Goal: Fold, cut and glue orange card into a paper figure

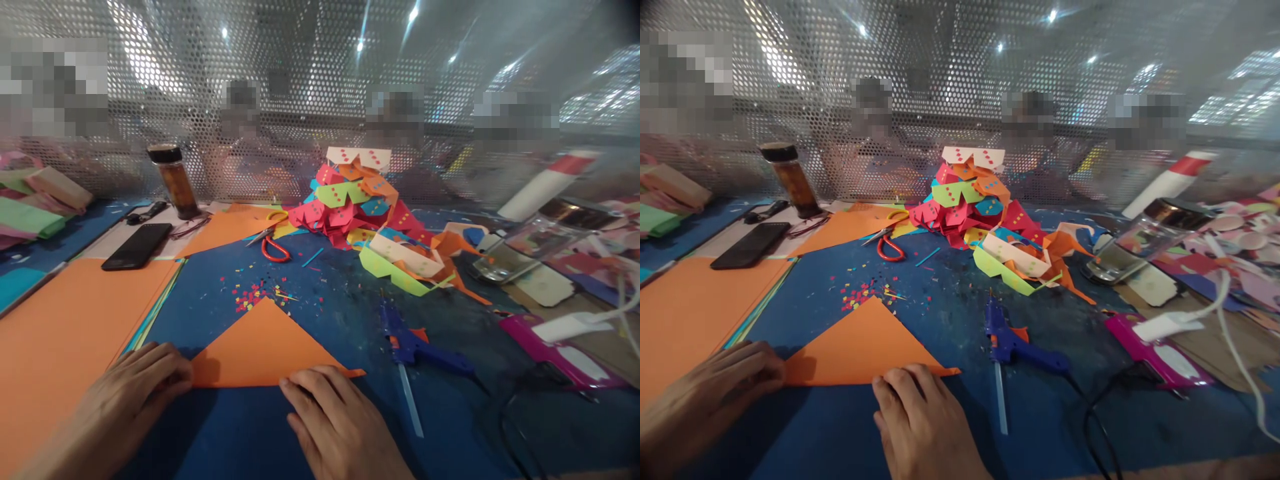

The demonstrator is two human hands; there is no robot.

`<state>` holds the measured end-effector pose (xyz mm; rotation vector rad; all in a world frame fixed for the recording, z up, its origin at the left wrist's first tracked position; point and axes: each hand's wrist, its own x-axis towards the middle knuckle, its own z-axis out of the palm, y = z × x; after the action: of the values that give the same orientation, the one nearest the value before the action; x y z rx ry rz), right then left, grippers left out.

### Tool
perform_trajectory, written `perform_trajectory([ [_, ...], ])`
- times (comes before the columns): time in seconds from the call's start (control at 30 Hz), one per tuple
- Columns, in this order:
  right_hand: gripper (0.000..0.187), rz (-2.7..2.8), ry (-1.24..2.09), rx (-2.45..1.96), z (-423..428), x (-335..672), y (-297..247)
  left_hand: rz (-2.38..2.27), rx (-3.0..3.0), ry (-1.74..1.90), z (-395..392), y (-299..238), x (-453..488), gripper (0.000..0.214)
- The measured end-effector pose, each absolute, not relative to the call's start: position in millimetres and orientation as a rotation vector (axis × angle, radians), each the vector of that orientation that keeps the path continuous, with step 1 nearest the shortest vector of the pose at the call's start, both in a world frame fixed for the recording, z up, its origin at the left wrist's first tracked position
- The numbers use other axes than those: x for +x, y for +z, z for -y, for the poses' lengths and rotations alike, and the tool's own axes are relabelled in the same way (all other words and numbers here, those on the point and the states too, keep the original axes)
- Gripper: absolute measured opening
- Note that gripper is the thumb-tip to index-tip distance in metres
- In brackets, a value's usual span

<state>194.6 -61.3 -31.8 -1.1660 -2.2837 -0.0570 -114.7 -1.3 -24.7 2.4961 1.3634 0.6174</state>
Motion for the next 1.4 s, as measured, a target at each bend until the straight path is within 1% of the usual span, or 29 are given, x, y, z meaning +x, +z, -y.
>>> perform_trajectory([
  [0.2, 0.029, 2.272, -0.038, -1.147, 60, 195, -34, -1.446, 2.435, 0.533, -1, -21, -118, 0.030],
  [0.33, 0.028, 2.274, -0.040, -1.147, 60, 195, -35, -1.432, 2.474, 0.496, -6, -17, -125, 0.023],
  [0.73, 0.028, 2.284, -0.085, -1.148, 60, 195, -35, -1.618, 2.355, 0.525, -2, -19, -129, 0.030],
  [0.83, 0.027, 2.272, -0.110, -1.141, 59, 195, -37, -1.652, 2.368, 0.545, -1, -22, -132, 0.027],
  [1.13, 0.025, 2.232, -0.158, -1.127, 57, 194, -43, -1.576, 2.448, 0.571, 14, -35, -124, 0.021],
  [1.3, 0.026, 2.261, -0.185, -1.133, 58, 196, -44, -1.485, 2.417, 0.595, 17, -32, -100, 0.023],
  [1.4, 0.026, 2.239, -0.165, -1.127, 57, 196, -43, -1.440, 2.430, 0.633, 11, -27, -89, 0.029],
])
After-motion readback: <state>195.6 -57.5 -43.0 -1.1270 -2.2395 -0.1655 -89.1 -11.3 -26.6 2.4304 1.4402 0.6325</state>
